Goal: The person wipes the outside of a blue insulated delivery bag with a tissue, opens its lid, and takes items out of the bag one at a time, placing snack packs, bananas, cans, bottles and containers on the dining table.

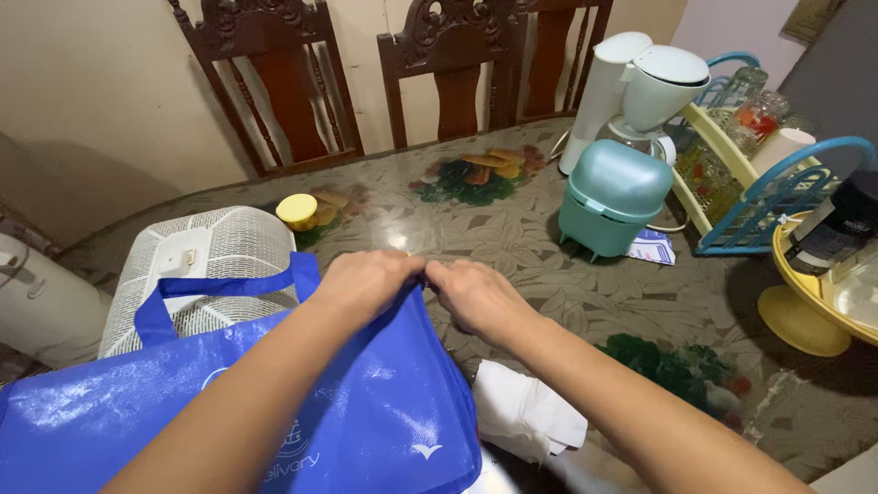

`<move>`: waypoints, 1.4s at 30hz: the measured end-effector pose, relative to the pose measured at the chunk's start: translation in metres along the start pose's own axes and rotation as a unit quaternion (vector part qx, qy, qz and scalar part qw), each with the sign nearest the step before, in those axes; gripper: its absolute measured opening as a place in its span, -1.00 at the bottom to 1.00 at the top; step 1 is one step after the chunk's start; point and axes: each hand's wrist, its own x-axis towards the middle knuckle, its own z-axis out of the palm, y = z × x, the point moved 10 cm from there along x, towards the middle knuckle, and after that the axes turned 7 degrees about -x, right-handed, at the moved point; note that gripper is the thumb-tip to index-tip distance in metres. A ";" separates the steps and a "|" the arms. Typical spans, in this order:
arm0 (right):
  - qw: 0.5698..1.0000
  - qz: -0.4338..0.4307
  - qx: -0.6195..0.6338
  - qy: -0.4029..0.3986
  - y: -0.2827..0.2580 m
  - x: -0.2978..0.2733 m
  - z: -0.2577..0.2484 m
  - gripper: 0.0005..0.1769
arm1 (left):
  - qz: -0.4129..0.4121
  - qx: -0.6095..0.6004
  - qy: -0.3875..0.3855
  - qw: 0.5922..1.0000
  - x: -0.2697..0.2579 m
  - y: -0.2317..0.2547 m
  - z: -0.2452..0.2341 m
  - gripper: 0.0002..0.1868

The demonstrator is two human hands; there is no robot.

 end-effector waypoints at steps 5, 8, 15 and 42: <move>0.997 -0.053 -0.057 0.010 -0.011 -0.002 -0.001 -0.76 | -0.011 0.005 0.012 1.000 0.005 -0.011 0.003 -0.74; 0.996 -0.083 -0.037 0.024 -0.023 -0.010 -0.011 -0.81 | -0.011 0.001 0.022 1.000 0.009 -0.016 0.003 -0.74; 0.995 -0.086 0.004 -0.053 -0.047 -0.065 -0.047 -0.88 | -0.031 0.001 0.025 0.999 0.013 -0.021 0.006 -0.76; 0.991 0.122 0.049 -0.023 -0.178 -0.158 0.028 -0.77 | 0.060 -0.029 0.120 0.991 -0.047 0.016 -0.026 -0.52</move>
